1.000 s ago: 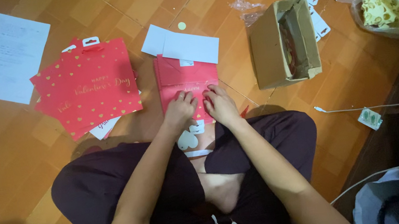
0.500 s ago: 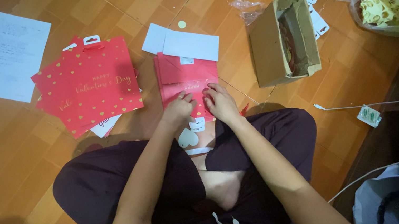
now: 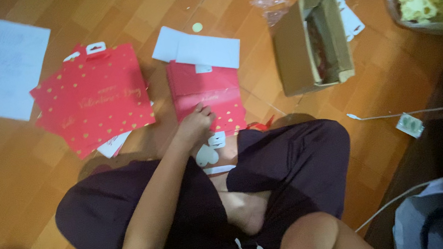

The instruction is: The person sits on the floor and assembles red Valentine's Day gift boxes. They insert white paper inserts into the boxes, fold the flaps, and stack the completed boxes. The person handles the boxes and inserts by hand without using tools.

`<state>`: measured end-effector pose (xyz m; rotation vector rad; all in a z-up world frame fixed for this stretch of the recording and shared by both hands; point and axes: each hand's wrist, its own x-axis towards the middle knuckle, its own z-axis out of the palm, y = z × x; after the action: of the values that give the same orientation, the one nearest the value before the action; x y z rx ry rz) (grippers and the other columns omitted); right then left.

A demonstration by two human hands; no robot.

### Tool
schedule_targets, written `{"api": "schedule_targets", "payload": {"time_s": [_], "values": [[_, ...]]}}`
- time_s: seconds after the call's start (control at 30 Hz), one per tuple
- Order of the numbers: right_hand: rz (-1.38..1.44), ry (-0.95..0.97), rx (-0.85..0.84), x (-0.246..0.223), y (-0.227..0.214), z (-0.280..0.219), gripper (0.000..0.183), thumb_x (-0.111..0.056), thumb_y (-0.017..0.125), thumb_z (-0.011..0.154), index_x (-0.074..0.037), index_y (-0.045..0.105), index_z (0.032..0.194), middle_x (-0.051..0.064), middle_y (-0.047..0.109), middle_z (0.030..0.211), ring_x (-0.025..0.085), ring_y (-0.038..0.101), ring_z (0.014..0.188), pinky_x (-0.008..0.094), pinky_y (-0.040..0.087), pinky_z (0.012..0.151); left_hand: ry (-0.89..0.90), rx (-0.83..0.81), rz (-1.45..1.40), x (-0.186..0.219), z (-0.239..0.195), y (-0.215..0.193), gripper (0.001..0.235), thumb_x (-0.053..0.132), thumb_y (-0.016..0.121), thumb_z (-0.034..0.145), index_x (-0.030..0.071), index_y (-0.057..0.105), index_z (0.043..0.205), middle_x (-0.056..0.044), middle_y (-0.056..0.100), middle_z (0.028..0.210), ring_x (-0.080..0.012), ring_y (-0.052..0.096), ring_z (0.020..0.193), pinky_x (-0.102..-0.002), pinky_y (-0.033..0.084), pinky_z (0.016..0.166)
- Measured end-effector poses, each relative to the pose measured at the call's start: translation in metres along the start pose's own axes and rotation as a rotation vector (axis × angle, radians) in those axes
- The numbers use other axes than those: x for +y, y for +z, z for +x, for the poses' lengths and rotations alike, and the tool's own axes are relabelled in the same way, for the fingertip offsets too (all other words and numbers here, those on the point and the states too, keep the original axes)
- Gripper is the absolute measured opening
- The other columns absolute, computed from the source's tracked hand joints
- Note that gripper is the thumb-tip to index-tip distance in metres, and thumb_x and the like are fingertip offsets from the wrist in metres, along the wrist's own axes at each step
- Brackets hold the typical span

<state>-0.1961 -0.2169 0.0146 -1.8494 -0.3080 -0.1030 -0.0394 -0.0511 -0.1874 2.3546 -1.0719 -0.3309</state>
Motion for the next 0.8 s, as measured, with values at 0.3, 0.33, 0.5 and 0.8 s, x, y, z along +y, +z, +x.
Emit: {"api": "schedule_targets", "payload": {"time_s": [0.3, 0.33, 0.5, 0.8], "values": [[-0.122, -0.131, -0.158, 0.001, 0.007, 0.014, 0.014, -0.007, 0.063, 0.089, -0.006, 0.072, 0.1, 0.015, 0.071, 0.104, 0.036, 0.067, 0.104, 0.045, 0.054, 0.092, -0.142, -0.144, -0.024, -0.02, 0.012, 0.021, 0.014, 0.015, 0.066, 0.082, 0.007, 0.074, 0.091, -0.02, 0.073, 0.096, -0.0375, 0.069, 0.095, -0.05, 0.056, 0.087], [-0.145, -0.141, -0.169, -0.006, 0.006, 0.013, 0.014, -0.006, 0.063, 0.088, -0.006, 0.072, 0.099, 0.015, 0.071, 0.104, 0.036, 0.067, 0.103, 0.046, 0.054, 0.091, -0.179, -0.169, 0.008, -0.018, 0.013, 0.02, 0.014, 0.015, 0.065, 0.083, 0.009, 0.075, 0.091, -0.019, 0.073, 0.095, -0.0371, 0.07, 0.093, -0.05, 0.057, 0.085], [-0.291, -0.223, -0.229, -0.016, 0.008, 0.022, 0.016, -0.003, 0.063, 0.084, -0.006, 0.072, 0.097, 0.015, 0.07, 0.102, 0.037, 0.066, 0.102, 0.047, 0.054, 0.089, -0.138, -0.045, 0.047, -0.004, 0.007, -0.003, 0.018, 0.023, 0.069, 0.072, 0.011, 0.075, 0.084, -0.016, 0.072, 0.092, -0.0359, 0.069, 0.091, -0.05, 0.057, 0.078], [-0.827, 0.275, -0.31, 0.124, 0.018, 0.091, 0.016, -0.006, 0.062, 0.084, -0.003, 0.07, 0.099, 0.017, 0.069, 0.101, 0.037, 0.065, 0.101, 0.05, 0.054, 0.086, -0.071, 0.306, 0.023, 0.034, 0.016, -0.063, 0.028, 0.026, 0.058, 0.101, 0.01, 0.069, 0.082, -0.013, 0.067, 0.09, -0.033, 0.067, 0.085, -0.049, 0.054, 0.071]]}}
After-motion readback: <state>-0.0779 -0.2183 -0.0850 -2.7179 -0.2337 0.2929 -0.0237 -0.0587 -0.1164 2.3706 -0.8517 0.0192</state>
